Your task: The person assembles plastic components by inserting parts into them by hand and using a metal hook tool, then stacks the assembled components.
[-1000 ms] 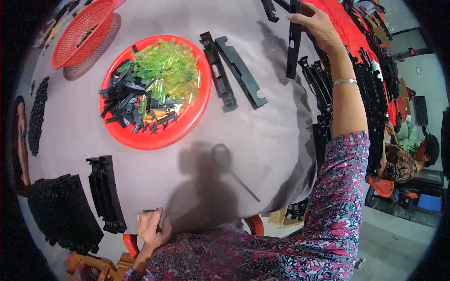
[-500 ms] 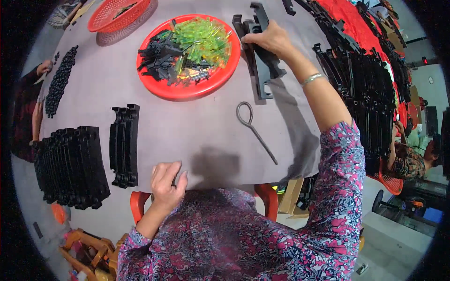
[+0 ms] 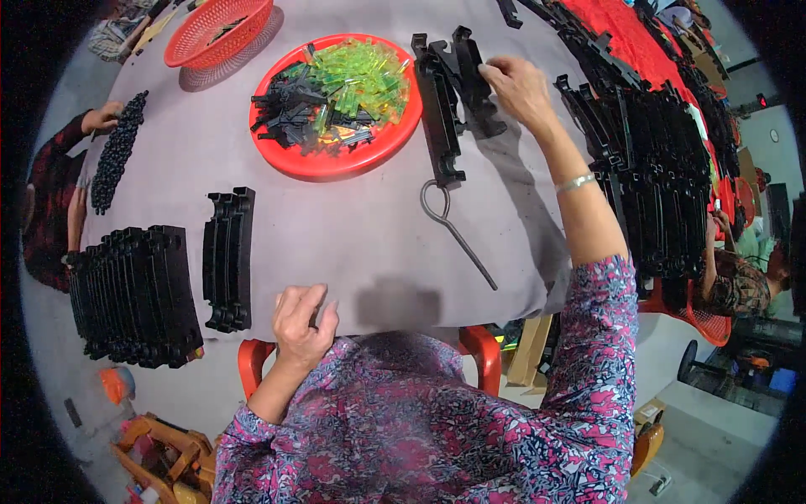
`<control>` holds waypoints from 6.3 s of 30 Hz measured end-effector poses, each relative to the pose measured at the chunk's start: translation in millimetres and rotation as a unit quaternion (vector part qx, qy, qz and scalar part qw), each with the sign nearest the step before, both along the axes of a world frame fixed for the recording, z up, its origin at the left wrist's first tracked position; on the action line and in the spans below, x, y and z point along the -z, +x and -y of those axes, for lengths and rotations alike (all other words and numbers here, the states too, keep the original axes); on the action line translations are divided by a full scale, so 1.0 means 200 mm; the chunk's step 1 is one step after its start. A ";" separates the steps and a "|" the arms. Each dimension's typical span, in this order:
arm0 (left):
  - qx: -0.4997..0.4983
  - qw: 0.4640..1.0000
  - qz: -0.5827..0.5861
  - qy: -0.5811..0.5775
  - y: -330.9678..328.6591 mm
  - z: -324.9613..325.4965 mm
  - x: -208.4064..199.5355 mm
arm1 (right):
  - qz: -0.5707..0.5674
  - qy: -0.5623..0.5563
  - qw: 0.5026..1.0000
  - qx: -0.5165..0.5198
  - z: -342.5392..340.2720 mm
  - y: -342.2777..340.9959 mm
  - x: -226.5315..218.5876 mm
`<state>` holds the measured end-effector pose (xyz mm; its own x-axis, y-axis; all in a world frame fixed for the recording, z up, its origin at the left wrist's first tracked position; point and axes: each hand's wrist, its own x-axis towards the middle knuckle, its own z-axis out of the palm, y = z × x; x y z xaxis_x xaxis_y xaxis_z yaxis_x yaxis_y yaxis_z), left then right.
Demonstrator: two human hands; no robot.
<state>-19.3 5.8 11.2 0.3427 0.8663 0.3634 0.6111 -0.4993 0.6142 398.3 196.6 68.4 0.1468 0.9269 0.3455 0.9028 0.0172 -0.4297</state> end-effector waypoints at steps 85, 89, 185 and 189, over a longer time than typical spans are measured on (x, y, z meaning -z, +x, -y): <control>0.138 0.988 -0.025 0.064 -0.01 -0.14 -0.08 | 0.093 -0.049 0.993 -0.061 0.03 -0.73 0.11; 0.156 0.987 -0.038 0.025 -0.02 -0.12 -0.12 | 0.054 -0.023 0.997 -0.057 0.05 -0.71 0.13; 0.183 0.979 0.028 -0.089 -0.07 -0.10 -0.12 | -0.138 0.067 0.980 -0.129 1.10 -0.99 0.01; 0.174 0.982 0.019 -0.078 -0.05 -0.10 -0.12 | -0.212 0.069 0.974 -0.029 1.09 -0.87 0.04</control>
